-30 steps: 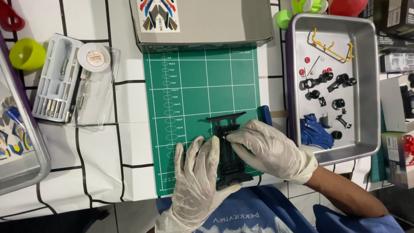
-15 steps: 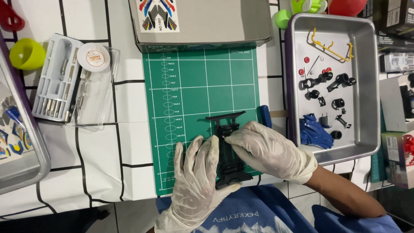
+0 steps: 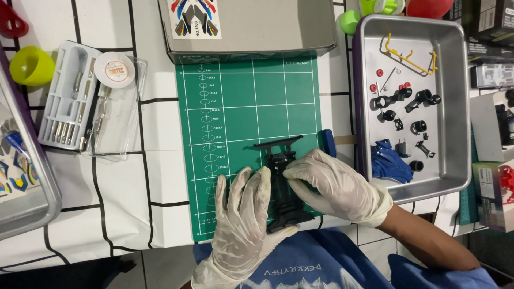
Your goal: The person assembles a black mechanical component on a green cutting mat, picking up small parts from a metal tray and attaching them to the main structure. They use a screwdriver to tighten screws and secure the pieces together, occasionally adjusting the position of the assembly.
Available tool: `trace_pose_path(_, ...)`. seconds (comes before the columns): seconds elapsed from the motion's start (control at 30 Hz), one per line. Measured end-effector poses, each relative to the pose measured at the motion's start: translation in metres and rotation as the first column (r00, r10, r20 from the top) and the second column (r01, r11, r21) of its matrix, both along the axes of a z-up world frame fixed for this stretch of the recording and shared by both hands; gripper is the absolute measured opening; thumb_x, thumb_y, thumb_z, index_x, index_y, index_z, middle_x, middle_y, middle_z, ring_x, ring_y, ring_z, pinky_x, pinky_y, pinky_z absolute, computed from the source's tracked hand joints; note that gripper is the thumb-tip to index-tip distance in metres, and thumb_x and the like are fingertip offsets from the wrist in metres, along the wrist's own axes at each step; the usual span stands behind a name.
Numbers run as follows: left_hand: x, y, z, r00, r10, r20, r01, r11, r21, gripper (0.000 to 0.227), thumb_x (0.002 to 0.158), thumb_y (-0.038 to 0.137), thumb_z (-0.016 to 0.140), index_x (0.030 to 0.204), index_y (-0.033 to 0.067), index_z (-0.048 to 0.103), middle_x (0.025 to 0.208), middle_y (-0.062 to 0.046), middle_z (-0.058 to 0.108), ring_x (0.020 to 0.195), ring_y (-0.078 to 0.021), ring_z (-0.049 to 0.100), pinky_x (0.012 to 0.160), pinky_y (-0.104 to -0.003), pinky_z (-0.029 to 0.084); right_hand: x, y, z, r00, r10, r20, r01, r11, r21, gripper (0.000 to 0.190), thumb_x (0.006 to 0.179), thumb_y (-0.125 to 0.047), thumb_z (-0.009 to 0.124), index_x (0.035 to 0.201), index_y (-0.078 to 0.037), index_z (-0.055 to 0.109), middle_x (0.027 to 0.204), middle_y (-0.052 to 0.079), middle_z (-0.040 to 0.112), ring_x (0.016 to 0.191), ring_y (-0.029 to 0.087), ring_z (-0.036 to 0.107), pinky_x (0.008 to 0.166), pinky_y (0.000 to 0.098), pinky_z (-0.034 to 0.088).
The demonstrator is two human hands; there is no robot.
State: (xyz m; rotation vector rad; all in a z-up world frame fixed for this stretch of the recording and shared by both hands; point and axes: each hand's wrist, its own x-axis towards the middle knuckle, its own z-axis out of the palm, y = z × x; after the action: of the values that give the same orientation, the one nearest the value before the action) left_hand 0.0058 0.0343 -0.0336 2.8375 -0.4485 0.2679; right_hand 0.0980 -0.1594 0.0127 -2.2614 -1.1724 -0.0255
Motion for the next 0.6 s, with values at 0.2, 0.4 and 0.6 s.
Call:
trace_pose_path(0.2, -0.0011, 0.0014, -0.0008, 1.0, -0.013, 0.009, 0.012, 0.997, 0.08, 0.145, 0.065, 0.113, 0.051, 0.16, 0.0049, 0.032, 0.143, -0.004, 0.062, 0.143, -0.0259, 0.05, 0.124, -0.055, 0.033, -0.0005, 0.0022, -0.0013, 0.996, 0.03, 0.084, -0.026, 0.998, -0.049, 0.017, 0.093, 0.007, 0.071, 0.108, 0.005, 0.062, 0.098, 0.017, 0.07, 0.084, 0.029, 0.067, 0.084, 0.0379, 0.058)
trace_pose_path(0.4, -0.0002, 0.0024, 0.0005, 0.999, -0.016, 0.043, 0.013, 0.996, 0.087, 0.132, 0.078, 0.107, 0.039, 0.159, 0.0037, 0.032, 0.145, -0.006, 0.062, 0.144, -0.0266, 0.05, 0.123, -0.054, 0.034, 0.0006, 0.0059, 0.0021, 0.994, -0.001, 0.113, 0.01, 0.997, -0.081, 0.017, 0.094, 0.003, 0.072, 0.108, 0.003, 0.061, 0.099, 0.015, 0.069, 0.083, 0.029, 0.063, 0.08, 0.0364, 0.057)
trace_pose_path(0.6, 0.0, 0.0024, 0.0022, 0.999, -0.013, 0.031, 0.01, 0.996, 0.092, 0.143, 0.068, 0.114, 0.046, 0.16, 0.0048, 0.03, 0.143, -0.004, 0.063, 0.144, -0.0247, 0.05, 0.124, -0.054, 0.033, 0.0029, 0.0029, -0.0027, 0.999, 0.005, 0.047, -0.002, 0.997, -0.077, 0.023, 0.094, 0.005, 0.071, 0.112, 0.001, 0.058, 0.102, 0.014, 0.069, 0.083, 0.027, 0.06, 0.08, 0.0355, 0.056)
